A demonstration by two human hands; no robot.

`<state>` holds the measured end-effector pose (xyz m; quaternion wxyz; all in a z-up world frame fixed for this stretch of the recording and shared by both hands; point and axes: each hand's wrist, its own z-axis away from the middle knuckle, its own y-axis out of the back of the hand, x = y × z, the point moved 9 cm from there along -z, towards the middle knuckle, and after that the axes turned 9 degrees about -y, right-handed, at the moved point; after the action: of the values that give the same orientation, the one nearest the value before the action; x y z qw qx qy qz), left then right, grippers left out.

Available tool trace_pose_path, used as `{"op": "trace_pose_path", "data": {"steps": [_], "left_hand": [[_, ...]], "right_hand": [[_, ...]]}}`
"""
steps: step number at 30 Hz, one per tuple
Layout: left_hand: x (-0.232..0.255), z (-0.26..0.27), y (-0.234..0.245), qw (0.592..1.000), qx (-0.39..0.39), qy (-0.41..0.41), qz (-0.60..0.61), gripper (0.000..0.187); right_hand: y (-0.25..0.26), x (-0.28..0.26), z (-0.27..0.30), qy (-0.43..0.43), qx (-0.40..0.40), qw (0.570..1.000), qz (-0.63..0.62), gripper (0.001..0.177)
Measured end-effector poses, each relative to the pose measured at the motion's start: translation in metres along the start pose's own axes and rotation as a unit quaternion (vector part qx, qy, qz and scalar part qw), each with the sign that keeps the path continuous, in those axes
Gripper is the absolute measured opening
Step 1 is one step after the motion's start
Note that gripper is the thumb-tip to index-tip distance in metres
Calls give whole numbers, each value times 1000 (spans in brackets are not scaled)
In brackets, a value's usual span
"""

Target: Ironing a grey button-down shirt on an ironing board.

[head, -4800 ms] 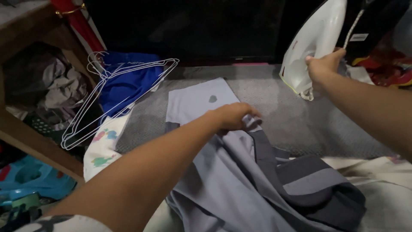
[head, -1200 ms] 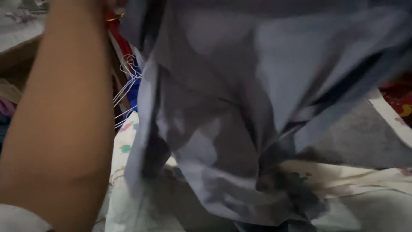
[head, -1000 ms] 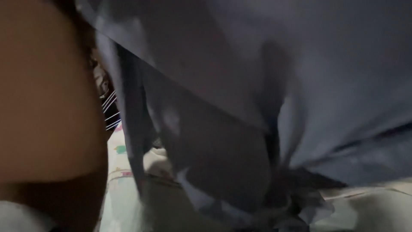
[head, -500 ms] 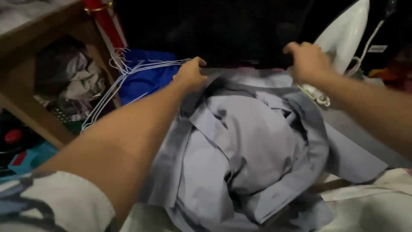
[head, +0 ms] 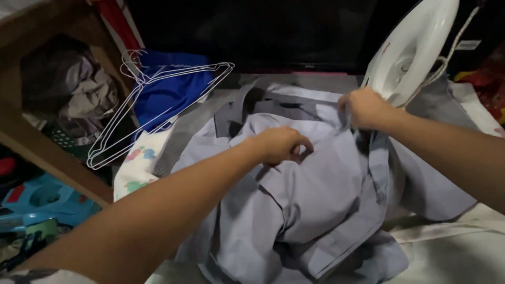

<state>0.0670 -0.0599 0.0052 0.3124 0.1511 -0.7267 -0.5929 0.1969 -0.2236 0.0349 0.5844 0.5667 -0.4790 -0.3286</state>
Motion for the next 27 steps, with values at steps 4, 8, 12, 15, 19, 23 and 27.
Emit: {"op": "trace_pose_path", "data": {"steps": [4, 8, 12, 15, 19, 23, 27], "left_hand": [[11, 5, 10, 997, -12, 5, 81, 44], [-12, -5, 14, 988, -54, 61, 132, 36], [-64, -25, 38, 984, 138, 84, 78, 30], [-66, 12, 99, 917, 258, 290, -91, 50], [-70, 63, 128, 853, 219, 442, -168, 95], [-86, 121, 134, 806, 225, 546, -46, 94], [-146, 145, 102, 804, 205, 553, 77, 68]], "right_hand": [[45, 9, 12, -46, 178, 982, -36, 38], [32, 23, 1, -105, 36, 989, -93, 42], [68, 81, 33, -137, 472, 841, -226, 39], [56, 136, 36, -242, 556, 746, -277, 63], [48, 165, 41, -422, 473, 684, -360, 74], [-1, 197, -11, -411, 361, 724, -421, 63], [36, 159, -23, -273, 410, 731, -473, 57]]}}
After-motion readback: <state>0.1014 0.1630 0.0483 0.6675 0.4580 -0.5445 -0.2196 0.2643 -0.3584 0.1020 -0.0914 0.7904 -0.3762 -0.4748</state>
